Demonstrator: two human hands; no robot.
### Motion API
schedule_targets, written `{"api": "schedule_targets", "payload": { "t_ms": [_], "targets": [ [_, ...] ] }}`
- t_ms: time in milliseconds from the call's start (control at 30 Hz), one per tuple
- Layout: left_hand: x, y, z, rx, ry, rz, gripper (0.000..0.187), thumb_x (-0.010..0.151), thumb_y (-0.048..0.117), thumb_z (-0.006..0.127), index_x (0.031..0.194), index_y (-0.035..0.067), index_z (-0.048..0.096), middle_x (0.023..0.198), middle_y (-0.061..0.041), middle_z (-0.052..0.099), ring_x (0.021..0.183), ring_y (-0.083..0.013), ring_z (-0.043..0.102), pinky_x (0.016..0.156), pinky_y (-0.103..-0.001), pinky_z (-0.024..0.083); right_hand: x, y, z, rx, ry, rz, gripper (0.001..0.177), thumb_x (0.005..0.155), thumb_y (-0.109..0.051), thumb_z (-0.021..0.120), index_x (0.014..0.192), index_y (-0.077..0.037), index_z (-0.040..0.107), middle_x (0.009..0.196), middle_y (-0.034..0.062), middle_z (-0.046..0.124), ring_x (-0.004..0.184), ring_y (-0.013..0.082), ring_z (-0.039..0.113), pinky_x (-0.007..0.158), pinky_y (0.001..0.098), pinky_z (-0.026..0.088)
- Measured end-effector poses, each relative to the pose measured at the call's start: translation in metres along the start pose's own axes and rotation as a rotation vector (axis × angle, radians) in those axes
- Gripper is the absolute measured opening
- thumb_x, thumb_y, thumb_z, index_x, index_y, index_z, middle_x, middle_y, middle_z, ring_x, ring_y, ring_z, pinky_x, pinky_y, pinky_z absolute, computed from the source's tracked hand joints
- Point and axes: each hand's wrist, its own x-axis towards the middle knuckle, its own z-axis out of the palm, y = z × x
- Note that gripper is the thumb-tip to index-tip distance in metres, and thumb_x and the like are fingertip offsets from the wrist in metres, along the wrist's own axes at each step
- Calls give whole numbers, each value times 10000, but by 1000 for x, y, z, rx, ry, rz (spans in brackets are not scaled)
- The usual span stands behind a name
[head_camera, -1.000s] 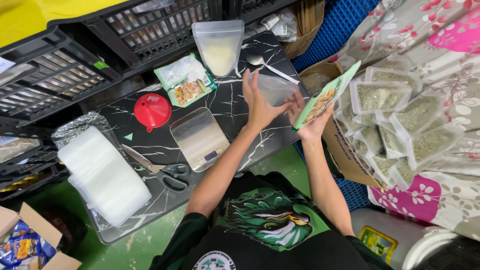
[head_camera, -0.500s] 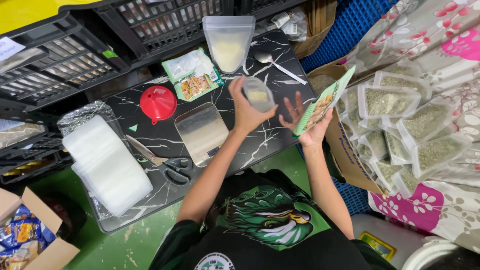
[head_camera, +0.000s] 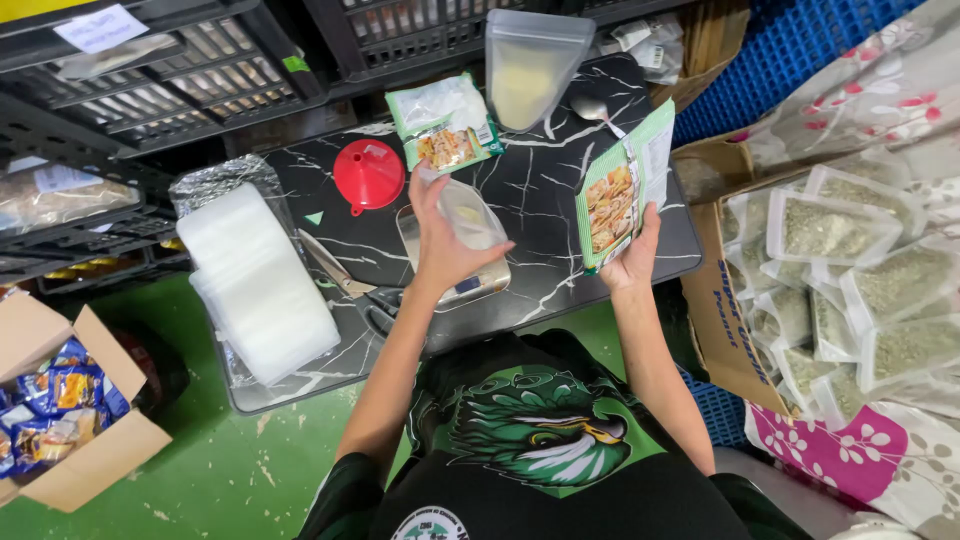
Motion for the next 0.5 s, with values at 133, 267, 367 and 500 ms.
{"api": "schedule_targets", "payload": {
  "t_ms": [133,267,367,500],
  "targets": [
    [0,12,-5,41,-18,-20,1355,490,385,1097,1541,203,262,1649,-287,-22,1546,-522,127,1260,-634,186,0,15,15,-12,-37,39,818,872,-560,694,1468,-17,553,1492,278,538,1366,491,521,1130,690,419],
    [2,18,-19,42,-7,-5,1464,446,489,1099,1571,247,195,1652,-293,-66,1553,-515,94,1255,-661,172,-5,26,30,-23,-53,58,827,888,-561,669,1478,3,534,1505,285,519,1383,497,498,1152,677,398],
    [8,26,-36,48,-9,4,1362,499,498,1080,1541,234,244,1650,-267,21,1554,-479,121,1253,-640,187,-11,35,42,-40,-64,51,827,897,-561,662,1478,12,530,1504,289,518,1384,501,493,1162,670,386],
    [7,19,-49,36,-31,-48,1205,580,458,1056,1495,177,324,1618,-213,172,1546,-428,174,1273,-584,195,-22,47,60,-64,-66,57,897,868,-624,654,1473,26,529,1490,301,524,1368,503,506,1161,656,391]
  ]
}}
